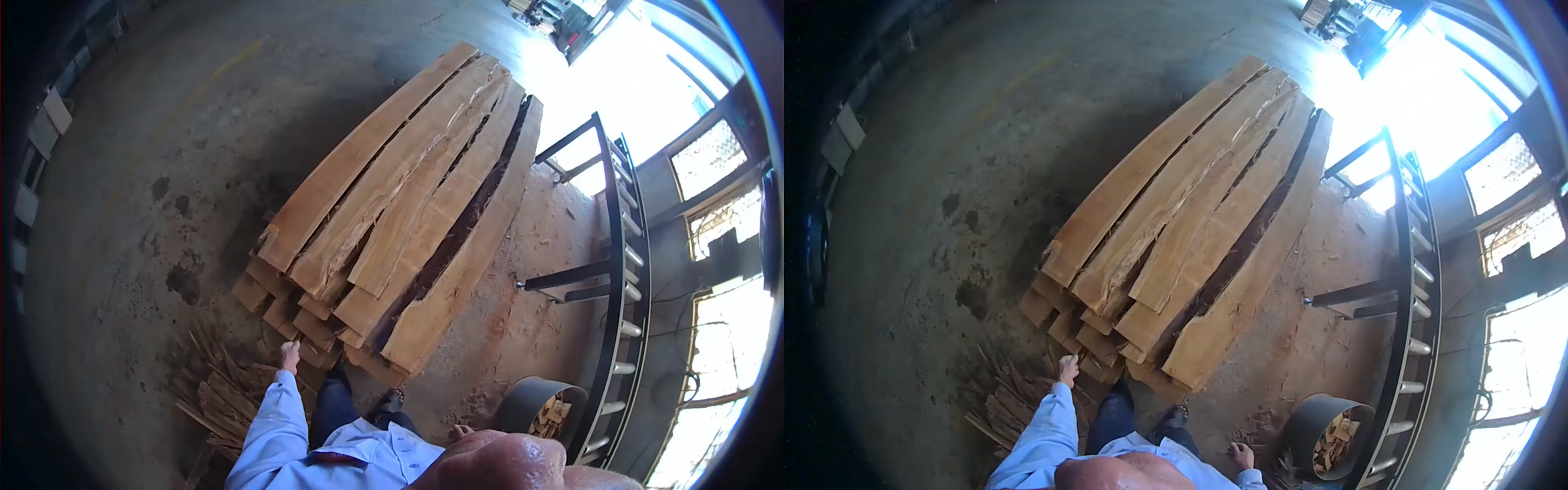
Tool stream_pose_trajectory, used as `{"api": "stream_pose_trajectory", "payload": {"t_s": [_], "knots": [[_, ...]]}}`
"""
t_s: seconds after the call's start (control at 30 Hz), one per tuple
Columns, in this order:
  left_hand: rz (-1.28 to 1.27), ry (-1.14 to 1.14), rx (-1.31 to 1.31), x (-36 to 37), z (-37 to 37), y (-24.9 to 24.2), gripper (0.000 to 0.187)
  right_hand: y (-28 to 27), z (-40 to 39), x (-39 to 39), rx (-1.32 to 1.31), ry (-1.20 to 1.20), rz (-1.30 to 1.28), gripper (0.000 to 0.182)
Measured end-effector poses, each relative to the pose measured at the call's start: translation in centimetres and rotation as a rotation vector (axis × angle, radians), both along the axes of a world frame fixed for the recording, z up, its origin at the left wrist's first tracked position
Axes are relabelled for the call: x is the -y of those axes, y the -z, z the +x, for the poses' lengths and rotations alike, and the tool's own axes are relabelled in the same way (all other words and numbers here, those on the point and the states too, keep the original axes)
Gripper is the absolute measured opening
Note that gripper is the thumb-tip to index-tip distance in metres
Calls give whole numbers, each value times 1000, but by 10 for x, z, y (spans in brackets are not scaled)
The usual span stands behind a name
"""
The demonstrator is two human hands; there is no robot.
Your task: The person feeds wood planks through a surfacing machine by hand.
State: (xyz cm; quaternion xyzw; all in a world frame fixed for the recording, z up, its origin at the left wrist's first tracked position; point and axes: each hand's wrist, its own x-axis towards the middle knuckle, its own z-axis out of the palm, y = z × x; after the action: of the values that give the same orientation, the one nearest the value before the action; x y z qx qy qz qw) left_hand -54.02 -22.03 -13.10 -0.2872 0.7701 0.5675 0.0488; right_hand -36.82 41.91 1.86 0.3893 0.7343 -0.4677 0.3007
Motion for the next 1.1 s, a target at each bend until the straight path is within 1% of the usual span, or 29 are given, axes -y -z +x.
{"api": "stream_pose_trajectory", "payload": {"t_s": [0.03,0.07,0.1,0.13,0.17,0.2,0.23,0.27,0.33,0.4,0.43,0.5,0.57,0.63,0.67,0.73,0.77,0.8,0.83,0.9,0.93,0.97,1.0,1.03,1.07,1.1], "knots": [[14,-5,22,-6,6,16,24,-17,-12,15,22,-5,14,31],[101,-185,54,-4,-30,8,31,-49,-27,41,17,32,76,31],[6,-98,59,1,-44,12,34,-78,-40,61,20,57,138,31],[-33,-139,19,1,-57,20,36,-64,-32,59,57,105,129,30],[-107,-91,37,6,-70,27,35,-59,-23,58,107,72,135,30],[-229,-103,-224,5,-73,50,37,-54,-15,61,85,82,132,30],[-369,-209,-173,3,-84,71,41,-51,-5,61,62,95,127,30],[-88,-239,130,13,-108,46,41,-46,9,57,107,55,100,30],[-17,-297,150,25,-131,66,41,-56,25,71,152,48,70,31],[153,-307,282,36,-157,67,45,-53,42,79,182,85,54,33],[151,-309,299,38,-168,73,45,-52,44,83,199,83,55,33],[481,-511,278,39,-184,87,63,-55,45,93,279,85,82,34],[520,-457,298,41,-201,89,81,-66,46,100,352,76,102,35],[512,-476,352,40,-216,93,83,-68,39,106,301,168,21,35],[508,-476,380,38,-226,94,84,-67,37,108,312,162,22,35],[522,-482,397,32,-237,93,86,-63,38,109,233,257,-97,34],[538,-484,407,29,-240,92,88,-63,38,109,242,252,-97,34],[498,-500,413,27,-242,96,81,-63,34,111,237,263,-84,34],[496,-509,419,28,-242,103,81,-62,30,115,232,272,-72,34],[310,-395,396,26,-239,114,68,-60,21,122,236,277,-75,33],[347,-512,382,16,-240,115,59,-63,20,126,240,289,-76,33],[348,-518,397,5,-239,124,59,-67,19,131,254,286,-69,33],[194,-560,350,-1,-235,163,59,-65,13,135,278,264,-82,33],[40,-599,304,-7,-231,187,58,-63,10,139,302,242,-92,34],[-37,-609,325,-13,-235,183,56,-62,7,142,319,221,-114,35],[-32,-621,329,-18,-240,164,56,-58,-1,144,321,209,-108,35]]}}
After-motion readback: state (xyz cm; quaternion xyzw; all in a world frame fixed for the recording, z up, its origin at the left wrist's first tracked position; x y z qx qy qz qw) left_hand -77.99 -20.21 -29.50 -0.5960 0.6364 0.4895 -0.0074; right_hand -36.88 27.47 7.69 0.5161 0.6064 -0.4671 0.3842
